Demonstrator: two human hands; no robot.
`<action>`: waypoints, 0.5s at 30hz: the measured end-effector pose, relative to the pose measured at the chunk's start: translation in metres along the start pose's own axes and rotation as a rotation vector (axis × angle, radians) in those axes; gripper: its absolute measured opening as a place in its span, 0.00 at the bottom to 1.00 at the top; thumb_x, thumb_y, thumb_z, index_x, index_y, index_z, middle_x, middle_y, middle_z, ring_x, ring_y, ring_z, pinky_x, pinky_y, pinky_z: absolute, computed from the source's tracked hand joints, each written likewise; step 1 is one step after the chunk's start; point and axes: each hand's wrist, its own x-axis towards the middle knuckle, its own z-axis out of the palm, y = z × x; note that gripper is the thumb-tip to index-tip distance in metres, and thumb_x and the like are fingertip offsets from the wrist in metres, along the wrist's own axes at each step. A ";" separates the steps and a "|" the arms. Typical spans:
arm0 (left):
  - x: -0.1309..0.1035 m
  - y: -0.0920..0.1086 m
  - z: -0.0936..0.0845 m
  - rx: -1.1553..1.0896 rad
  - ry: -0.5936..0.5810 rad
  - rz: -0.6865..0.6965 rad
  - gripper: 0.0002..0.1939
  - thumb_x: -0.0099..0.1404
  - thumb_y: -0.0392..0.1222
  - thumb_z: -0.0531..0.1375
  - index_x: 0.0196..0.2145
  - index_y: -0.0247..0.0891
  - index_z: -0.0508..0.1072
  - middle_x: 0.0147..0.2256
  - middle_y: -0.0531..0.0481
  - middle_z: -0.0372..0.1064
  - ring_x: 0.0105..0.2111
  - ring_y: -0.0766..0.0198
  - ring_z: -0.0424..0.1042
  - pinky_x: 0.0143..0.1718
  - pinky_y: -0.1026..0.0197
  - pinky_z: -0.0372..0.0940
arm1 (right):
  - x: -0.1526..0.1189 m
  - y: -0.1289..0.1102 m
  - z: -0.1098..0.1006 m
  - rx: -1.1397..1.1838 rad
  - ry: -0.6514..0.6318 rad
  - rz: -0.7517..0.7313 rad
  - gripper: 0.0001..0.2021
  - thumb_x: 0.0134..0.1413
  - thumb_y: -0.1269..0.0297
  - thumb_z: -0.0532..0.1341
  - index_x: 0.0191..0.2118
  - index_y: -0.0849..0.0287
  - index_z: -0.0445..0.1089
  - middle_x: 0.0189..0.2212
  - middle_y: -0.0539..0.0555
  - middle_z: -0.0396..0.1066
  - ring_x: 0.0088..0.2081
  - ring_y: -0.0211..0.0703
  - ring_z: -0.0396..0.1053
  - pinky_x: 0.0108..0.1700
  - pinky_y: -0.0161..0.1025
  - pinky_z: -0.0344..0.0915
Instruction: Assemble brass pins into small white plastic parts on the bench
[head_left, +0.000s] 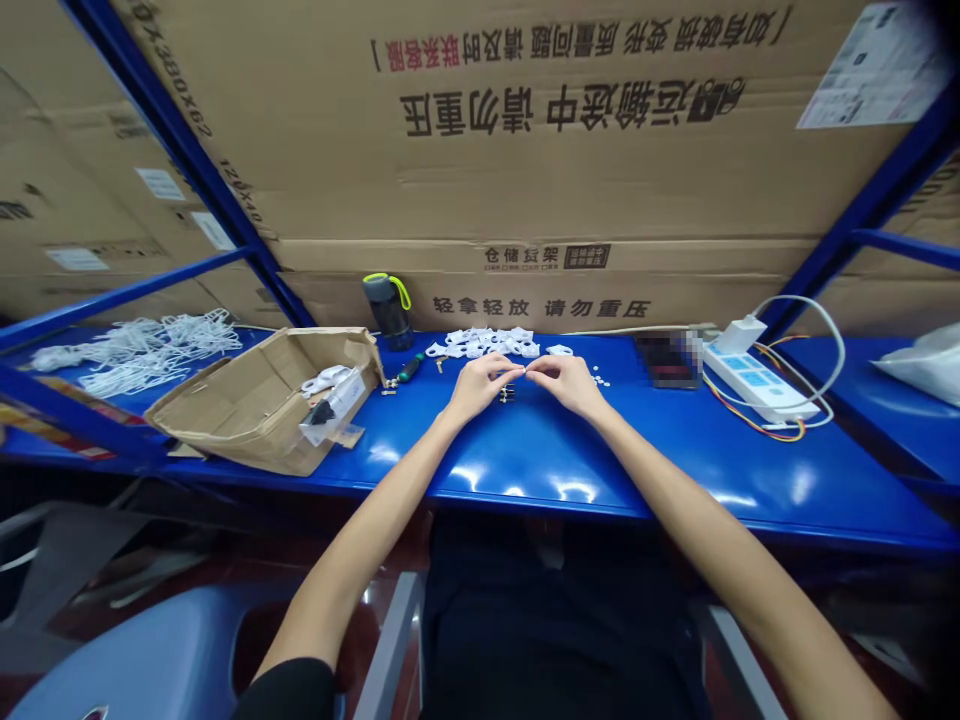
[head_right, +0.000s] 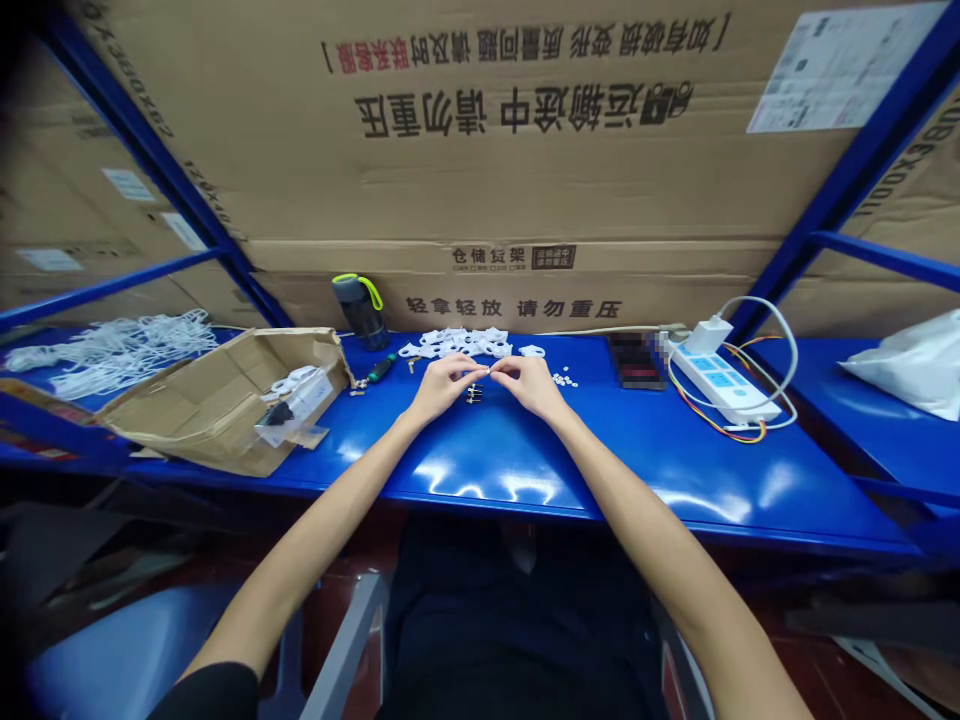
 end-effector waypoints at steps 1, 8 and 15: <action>0.000 -0.001 0.000 0.014 -0.003 -0.009 0.17 0.73 0.55 0.63 0.43 0.42 0.86 0.40 0.48 0.80 0.29 0.65 0.68 0.33 0.60 0.63 | 0.000 0.002 -0.001 -0.042 -0.013 -0.006 0.09 0.58 0.54 0.68 0.34 0.52 0.82 0.32 0.52 0.82 0.33 0.49 0.77 0.42 0.45 0.71; 0.003 -0.004 -0.004 0.033 0.093 -0.064 0.19 0.75 0.55 0.60 0.39 0.41 0.85 0.37 0.48 0.78 0.32 0.63 0.70 0.36 0.59 0.63 | -0.004 0.012 -0.004 -0.327 -0.197 -0.004 0.04 0.55 0.67 0.68 0.31 0.52 0.81 0.31 0.51 0.81 0.31 0.45 0.73 0.36 0.40 0.62; 0.002 -0.005 -0.001 0.049 0.064 -0.065 0.16 0.75 0.51 0.62 0.39 0.40 0.85 0.37 0.50 0.78 0.31 0.65 0.68 0.35 0.59 0.60 | -0.006 0.011 -0.001 -0.379 -0.284 -0.033 0.03 0.55 0.68 0.69 0.33 0.55 0.82 0.32 0.54 0.78 0.32 0.43 0.71 0.36 0.39 0.59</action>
